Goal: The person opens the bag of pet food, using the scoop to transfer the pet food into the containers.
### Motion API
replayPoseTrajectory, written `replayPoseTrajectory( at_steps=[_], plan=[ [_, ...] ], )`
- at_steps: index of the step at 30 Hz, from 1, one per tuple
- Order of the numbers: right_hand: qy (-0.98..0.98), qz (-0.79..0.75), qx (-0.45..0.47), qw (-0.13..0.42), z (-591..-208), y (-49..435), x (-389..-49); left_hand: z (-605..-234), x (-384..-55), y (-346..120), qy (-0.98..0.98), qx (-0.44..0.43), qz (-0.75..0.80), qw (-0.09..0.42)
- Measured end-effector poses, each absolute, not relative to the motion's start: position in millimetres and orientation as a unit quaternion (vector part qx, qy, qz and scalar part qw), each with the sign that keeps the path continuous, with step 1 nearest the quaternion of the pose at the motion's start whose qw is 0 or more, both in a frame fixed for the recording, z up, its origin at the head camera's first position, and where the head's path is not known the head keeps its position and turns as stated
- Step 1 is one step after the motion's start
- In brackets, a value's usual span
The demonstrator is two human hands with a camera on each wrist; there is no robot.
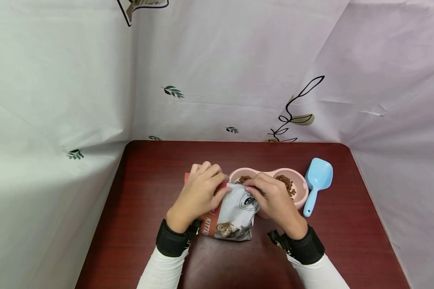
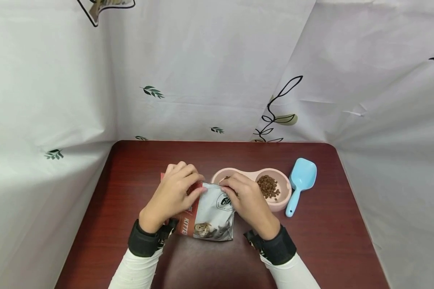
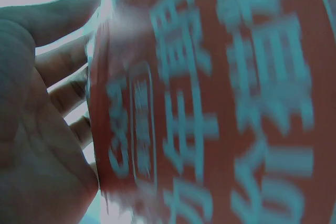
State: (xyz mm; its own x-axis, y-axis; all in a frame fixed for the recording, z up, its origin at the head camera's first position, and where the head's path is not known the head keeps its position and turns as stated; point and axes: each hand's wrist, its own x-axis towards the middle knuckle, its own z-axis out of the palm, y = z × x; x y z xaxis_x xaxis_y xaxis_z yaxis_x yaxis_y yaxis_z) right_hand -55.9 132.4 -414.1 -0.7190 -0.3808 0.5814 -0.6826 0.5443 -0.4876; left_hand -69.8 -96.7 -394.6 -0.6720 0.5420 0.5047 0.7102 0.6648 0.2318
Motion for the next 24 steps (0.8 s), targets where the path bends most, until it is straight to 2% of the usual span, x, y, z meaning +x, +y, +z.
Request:
replayPoseTrajectory(
  at_steps=[13, 24],
  plan=[
    [-0.879, 0.305, 0.316, 0.186, -406, 127, -52, -397, -69, -83, -0.880, -0.371, -0.201, 0.217],
    [-0.879, 0.256, 0.335, 0.224, -408, 116, -51, -394, -62, -76, -0.887, -0.377, -0.164, 0.211]
  ],
)
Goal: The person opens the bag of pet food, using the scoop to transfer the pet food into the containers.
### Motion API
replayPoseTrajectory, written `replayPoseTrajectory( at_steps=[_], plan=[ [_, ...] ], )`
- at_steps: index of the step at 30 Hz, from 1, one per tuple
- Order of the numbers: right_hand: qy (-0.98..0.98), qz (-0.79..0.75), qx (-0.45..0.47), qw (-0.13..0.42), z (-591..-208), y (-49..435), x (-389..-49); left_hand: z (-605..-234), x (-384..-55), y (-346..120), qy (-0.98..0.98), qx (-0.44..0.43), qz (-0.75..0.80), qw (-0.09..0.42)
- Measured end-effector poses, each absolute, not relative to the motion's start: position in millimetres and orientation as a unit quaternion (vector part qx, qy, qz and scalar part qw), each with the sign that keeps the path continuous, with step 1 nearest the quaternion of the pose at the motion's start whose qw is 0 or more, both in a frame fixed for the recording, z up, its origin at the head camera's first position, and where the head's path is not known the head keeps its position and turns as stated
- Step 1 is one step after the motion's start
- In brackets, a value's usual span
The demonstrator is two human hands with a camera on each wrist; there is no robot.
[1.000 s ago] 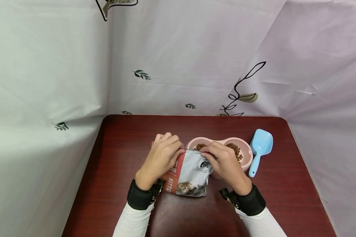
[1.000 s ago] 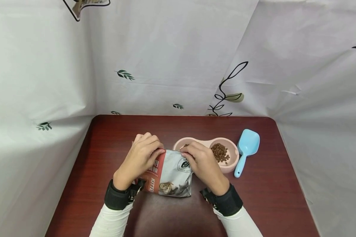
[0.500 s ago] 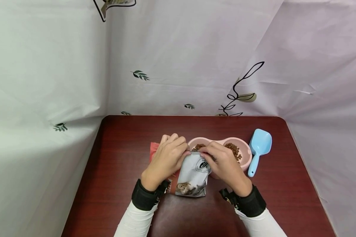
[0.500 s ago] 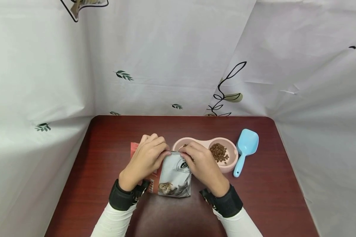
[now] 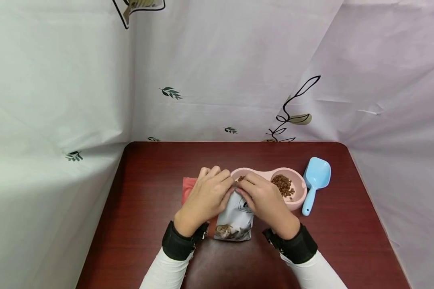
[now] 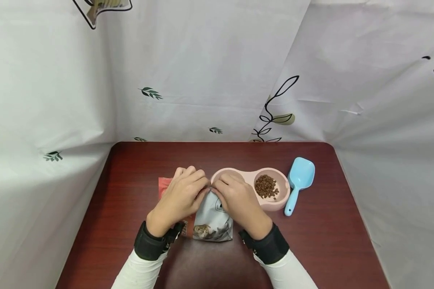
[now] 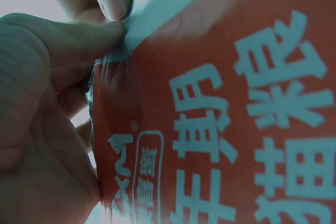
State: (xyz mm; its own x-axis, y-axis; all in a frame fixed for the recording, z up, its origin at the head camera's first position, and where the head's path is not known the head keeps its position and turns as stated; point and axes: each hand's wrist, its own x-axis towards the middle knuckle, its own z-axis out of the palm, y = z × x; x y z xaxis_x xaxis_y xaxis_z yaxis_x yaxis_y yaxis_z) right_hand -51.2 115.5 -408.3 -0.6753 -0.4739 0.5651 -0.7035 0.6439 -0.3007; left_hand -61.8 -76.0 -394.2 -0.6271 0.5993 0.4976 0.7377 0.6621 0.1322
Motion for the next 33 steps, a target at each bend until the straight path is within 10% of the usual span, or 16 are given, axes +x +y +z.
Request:
replayPoseTrajectory(
  at_steps=[33],
  plan=[
    [-0.824, 0.353, 0.376, 0.235, -426, 142, -37, -396, -48, -76, -0.862, -0.416, -0.187, 0.220]
  ],
)
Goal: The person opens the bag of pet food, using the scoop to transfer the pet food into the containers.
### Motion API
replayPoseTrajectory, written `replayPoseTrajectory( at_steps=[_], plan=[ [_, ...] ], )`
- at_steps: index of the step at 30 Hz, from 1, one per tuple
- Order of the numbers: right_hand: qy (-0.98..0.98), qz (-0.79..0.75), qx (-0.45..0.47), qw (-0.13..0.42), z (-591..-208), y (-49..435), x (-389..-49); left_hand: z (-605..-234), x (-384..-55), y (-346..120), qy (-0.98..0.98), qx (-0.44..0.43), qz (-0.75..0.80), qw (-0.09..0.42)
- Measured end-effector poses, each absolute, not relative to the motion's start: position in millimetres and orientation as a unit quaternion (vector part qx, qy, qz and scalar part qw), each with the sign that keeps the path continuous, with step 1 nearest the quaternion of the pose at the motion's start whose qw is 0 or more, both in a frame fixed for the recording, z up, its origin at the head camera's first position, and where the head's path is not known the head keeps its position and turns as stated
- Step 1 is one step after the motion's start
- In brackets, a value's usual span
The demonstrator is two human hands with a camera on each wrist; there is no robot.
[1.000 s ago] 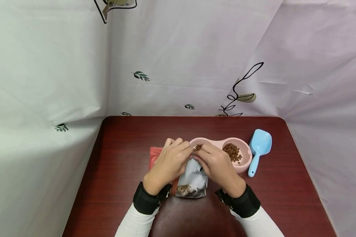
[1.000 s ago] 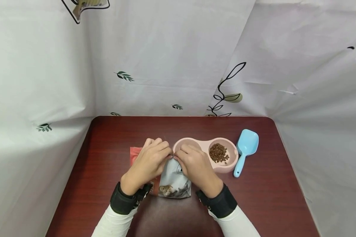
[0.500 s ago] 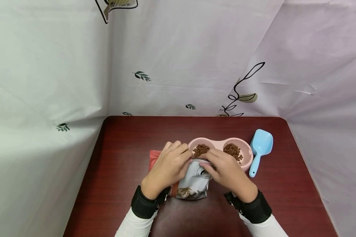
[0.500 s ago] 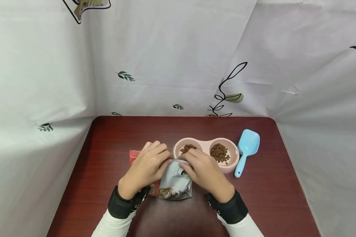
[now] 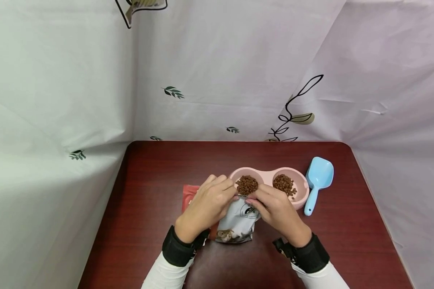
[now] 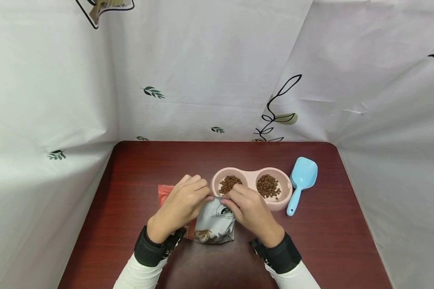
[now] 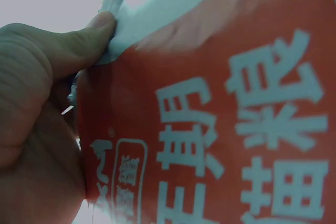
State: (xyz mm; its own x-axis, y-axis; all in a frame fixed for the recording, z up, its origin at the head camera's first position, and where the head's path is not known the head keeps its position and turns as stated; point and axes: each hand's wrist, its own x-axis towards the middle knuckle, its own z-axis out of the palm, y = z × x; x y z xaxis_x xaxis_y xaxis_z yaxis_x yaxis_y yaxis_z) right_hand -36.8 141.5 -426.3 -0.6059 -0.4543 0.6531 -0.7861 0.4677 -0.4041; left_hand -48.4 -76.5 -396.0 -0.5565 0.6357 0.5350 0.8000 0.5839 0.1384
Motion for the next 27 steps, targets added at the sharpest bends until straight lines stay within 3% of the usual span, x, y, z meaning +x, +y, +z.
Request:
replayPoseTrajectory(
  at_steps=[7, 14, 18, 22, 27],
  plan=[
    [-0.812, 0.395, 0.379, 0.203, -427, 155, -35, -398, -47, -79, -0.853, -0.420, -0.216, 0.221],
    [-0.794, 0.390, 0.400, 0.239, -424, 151, -31, -396, -41, -79, -0.864, -0.420, -0.191, 0.200],
    [-0.799, 0.385, 0.401, 0.228, -428, 154, -30, -395, -38, -76, -0.868, -0.425, -0.171, 0.192],
    [-0.809, 0.375, 0.404, 0.206, -430, 154, -29, -396, -36, -75, -0.861, -0.432, -0.170, 0.206],
    [-0.803, 0.360, 0.409, 0.239, -427, 151, -27, -398, -36, -74, -0.848, -0.445, -0.179, 0.228]
  ],
)
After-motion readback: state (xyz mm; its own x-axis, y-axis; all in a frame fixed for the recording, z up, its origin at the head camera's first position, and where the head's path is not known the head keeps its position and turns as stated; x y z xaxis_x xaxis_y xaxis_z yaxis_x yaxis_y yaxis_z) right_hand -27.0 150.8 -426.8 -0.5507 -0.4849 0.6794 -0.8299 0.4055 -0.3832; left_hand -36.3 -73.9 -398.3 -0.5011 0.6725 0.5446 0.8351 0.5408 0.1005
